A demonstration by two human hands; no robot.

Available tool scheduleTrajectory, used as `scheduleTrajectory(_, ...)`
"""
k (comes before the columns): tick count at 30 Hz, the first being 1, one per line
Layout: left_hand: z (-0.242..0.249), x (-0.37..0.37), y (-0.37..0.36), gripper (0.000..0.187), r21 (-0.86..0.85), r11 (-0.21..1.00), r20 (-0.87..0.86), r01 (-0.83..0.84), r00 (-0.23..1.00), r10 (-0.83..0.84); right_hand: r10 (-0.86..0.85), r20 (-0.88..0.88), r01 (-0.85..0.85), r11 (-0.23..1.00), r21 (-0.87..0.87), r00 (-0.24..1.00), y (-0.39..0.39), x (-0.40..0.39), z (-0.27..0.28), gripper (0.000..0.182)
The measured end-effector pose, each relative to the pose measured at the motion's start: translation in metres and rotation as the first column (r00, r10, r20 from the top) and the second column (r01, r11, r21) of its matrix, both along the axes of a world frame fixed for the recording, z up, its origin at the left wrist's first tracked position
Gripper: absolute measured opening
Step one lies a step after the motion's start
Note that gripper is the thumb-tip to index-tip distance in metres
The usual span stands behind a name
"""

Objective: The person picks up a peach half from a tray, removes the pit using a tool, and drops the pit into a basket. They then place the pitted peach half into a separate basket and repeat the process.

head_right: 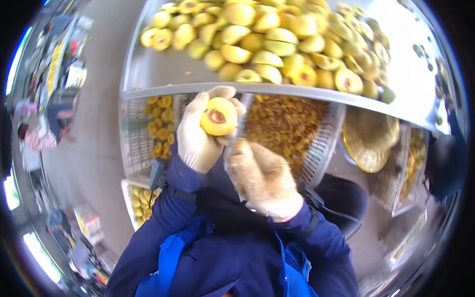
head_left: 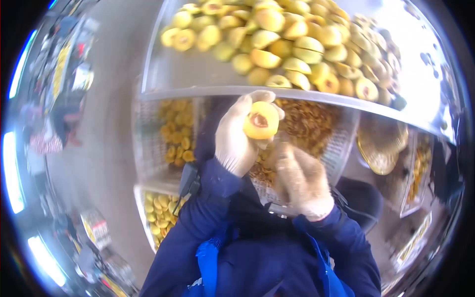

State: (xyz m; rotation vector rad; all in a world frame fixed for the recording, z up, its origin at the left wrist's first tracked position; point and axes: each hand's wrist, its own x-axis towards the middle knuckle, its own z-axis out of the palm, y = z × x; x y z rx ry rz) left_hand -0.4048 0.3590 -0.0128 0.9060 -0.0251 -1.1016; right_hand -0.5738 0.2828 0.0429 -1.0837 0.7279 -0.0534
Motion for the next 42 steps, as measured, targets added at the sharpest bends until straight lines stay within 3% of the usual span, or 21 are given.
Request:
scheduleTrajectory(1, -0.009, -0.012, -0.007, 0.043, -0.067, 0.997, -0.005, -0.038, 0.999, 0.038, 0.026, -0.113, -0.030, 0.999, -0.040, 0.993, 0.002, -0.002, -0.002, 0.033)
scheduleTrajectory(4, -0.006, -0.029, -0.013, 0.061, -0.082, 0.994, -0.099, -0.066, 0.993, 0.058, -0.037, -0.089, 0.020, 0.984, -0.178, 0.995, 0.006, -0.005, -0.012, 0.034)
scheduleTrajectory(9, -0.014, -0.035, -0.020, 0.045, -0.219, 0.975, -0.097, -0.048, 0.995, 0.027, -0.093, -0.085, 0.060, 0.941, -0.334, 0.992, 0.002, -0.010, -0.030, 0.022)
scheduleTrajectory(12, -0.018, -0.039, -0.024, 0.039, -0.157, 0.984, 0.013, -0.080, 0.996, 0.083, 0.043, 0.049, -0.003, 0.785, -0.620, 0.998, -0.001, -0.016, -0.048, 0.025)
scheduleTrajectory(15, -0.012, -0.046, -0.026, 0.040, 0.025, 0.990, 0.118, -0.141, 0.983, 0.137, 0.171, 0.051, -0.055, 0.564, -0.824, 0.984, -0.002, -0.017, -0.063, 0.038)
scheduleTrajectory(17, -0.014, -0.049, -0.025, 0.037, 0.049, 0.987, 0.189, -0.155, 0.972, 0.143, 0.169, 0.012, -0.116, 0.724, -0.680, 0.986, -0.002, -0.017, -0.059, 0.039)
scheduleTrajectory(22, -0.025, -0.051, -0.025, 0.031, 0.057, 0.978, 0.302, -0.198, 0.938, 0.172, 0.250, 0.076, -0.099, 0.619, -0.779, 0.965, -0.005, -0.016, -0.072, 0.044)
scheduleTrajectory(25, -0.030, -0.051, -0.022, 0.030, 0.021, 0.980, 0.346, -0.200, 0.921, 0.180, 0.287, -0.010, -0.238, 0.773, -0.588, 0.958, -0.012, -0.015, -0.057, 0.047)
scheduleTrajectory(30, -0.034, -0.060, -0.027, 0.025, -0.076, 0.969, 0.487, -0.234, 0.840, 0.241, 0.276, 0.064, -0.178, 0.761, -0.624, 0.959, -0.011, -0.018, -0.074, 0.043)
scheduleTrajectory(32, -0.036, -0.063, -0.027, 0.025, -0.111, 0.967, 0.456, -0.231, 0.852, 0.256, 0.265, 0.127, -0.132, 0.773, -0.621, 0.956, -0.012, -0.019, -0.077, 0.040)
scheduleTrajectory(34, -0.036, -0.062, -0.029, 0.025, -0.089, 0.973, 0.412, -0.213, 0.881, 0.231, 0.208, 0.035, -0.180, 0.910, -0.373, 0.978, -0.022, -0.014, -0.067, 0.038)
scheduleTrajectory(36, -0.035, -0.058, -0.029, 0.025, -0.003, 0.985, 0.345, -0.174, 0.924, 0.164, 0.204, -0.231, -0.166, 0.971, 0.175, 0.951, -0.032, -0.009, -0.046, 0.041)
scheduleTrajectory(39, -0.043, -0.043, -0.025, 0.032, -0.095, 0.995, 0.125, -0.008, 0.992, 0.020, 0.132, 0.063, -0.146, 0.889, 0.435, 0.989, -0.033, -0.025, -0.063, 0.051)
scheduleTrajectory(40, -0.039, -0.047, -0.028, 0.033, -0.029, 0.999, 0.176, -0.045, 0.983, 0.049, 0.085, 0.080, -0.110, 0.902, 0.418, 0.993, -0.029, -0.025, -0.069, 0.053)
scheduleTrajectory(41, -0.039, -0.043, -0.027, 0.032, -0.027, 0.999, 0.193, 0.023, 0.981, -0.017, 0.038, 0.098, -0.075, 0.913, 0.402, 0.994, -0.025, -0.026, -0.076, 0.055)
scheduleTrajectory(42, -0.040, -0.036, -0.028, 0.032, -0.023, 0.995, 0.208, 0.092, 0.974, -0.086, -0.019, 0.052, -0.012, 0.840, 0.542, 0.998, -0.021, -0.027, -0.082, 0.055)
